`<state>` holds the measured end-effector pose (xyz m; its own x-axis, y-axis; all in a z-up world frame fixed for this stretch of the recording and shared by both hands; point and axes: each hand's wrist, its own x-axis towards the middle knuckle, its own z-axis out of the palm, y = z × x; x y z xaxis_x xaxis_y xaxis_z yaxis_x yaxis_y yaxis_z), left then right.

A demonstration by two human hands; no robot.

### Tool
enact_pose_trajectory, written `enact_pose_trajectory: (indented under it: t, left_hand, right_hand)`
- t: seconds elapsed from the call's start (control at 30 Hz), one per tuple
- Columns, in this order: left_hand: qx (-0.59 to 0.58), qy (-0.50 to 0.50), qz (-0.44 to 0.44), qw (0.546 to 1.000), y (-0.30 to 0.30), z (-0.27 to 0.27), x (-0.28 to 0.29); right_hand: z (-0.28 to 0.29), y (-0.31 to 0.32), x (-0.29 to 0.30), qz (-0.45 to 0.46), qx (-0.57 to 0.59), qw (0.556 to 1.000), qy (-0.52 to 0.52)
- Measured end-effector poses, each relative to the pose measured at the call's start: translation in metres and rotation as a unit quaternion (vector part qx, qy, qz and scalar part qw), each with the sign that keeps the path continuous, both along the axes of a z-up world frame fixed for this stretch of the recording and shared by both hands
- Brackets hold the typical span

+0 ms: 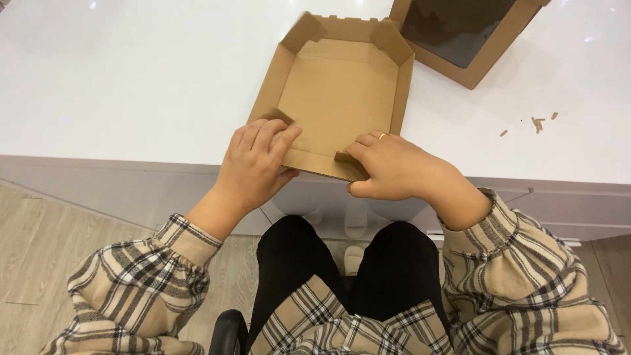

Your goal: Folding a flat cardboard box into its assembled form on a counter.

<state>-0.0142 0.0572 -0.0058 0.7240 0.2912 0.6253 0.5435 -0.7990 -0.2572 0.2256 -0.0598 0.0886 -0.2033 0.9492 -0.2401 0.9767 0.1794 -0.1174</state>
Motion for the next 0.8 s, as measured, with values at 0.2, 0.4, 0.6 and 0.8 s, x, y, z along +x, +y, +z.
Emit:
enact_pose_trajectory:
  t: [0.2,0.4,0.6,0.8]
  left_hand:
    - [-0.044,-0.048,-0.007,0.998,-0.004,0.007,0.0]
    - [-0.122,-0.107,-0.028,0.986,-0.006,-0.008,-0.001]
    - [-0.21,-0.169,-0.039,0.962,-0.011,-0.012,0.003]
    - [-0.196,-0.087,-0.038,0.976,0.0,-0.02,-0.002]
  right_hand:
    - [0.008,0.0,0.0,-0.006,-0.007,1.0,0.02]
    - [0.013,-0.001,-0.001,-0.005,0.002,1.0,0.027]
    - [0.01,-0.001,-0.001,-0.006,0.008,0.999,0.031]
    - [0.01,-0.002,0.001,-0.009,0.016,0.998,0.052]
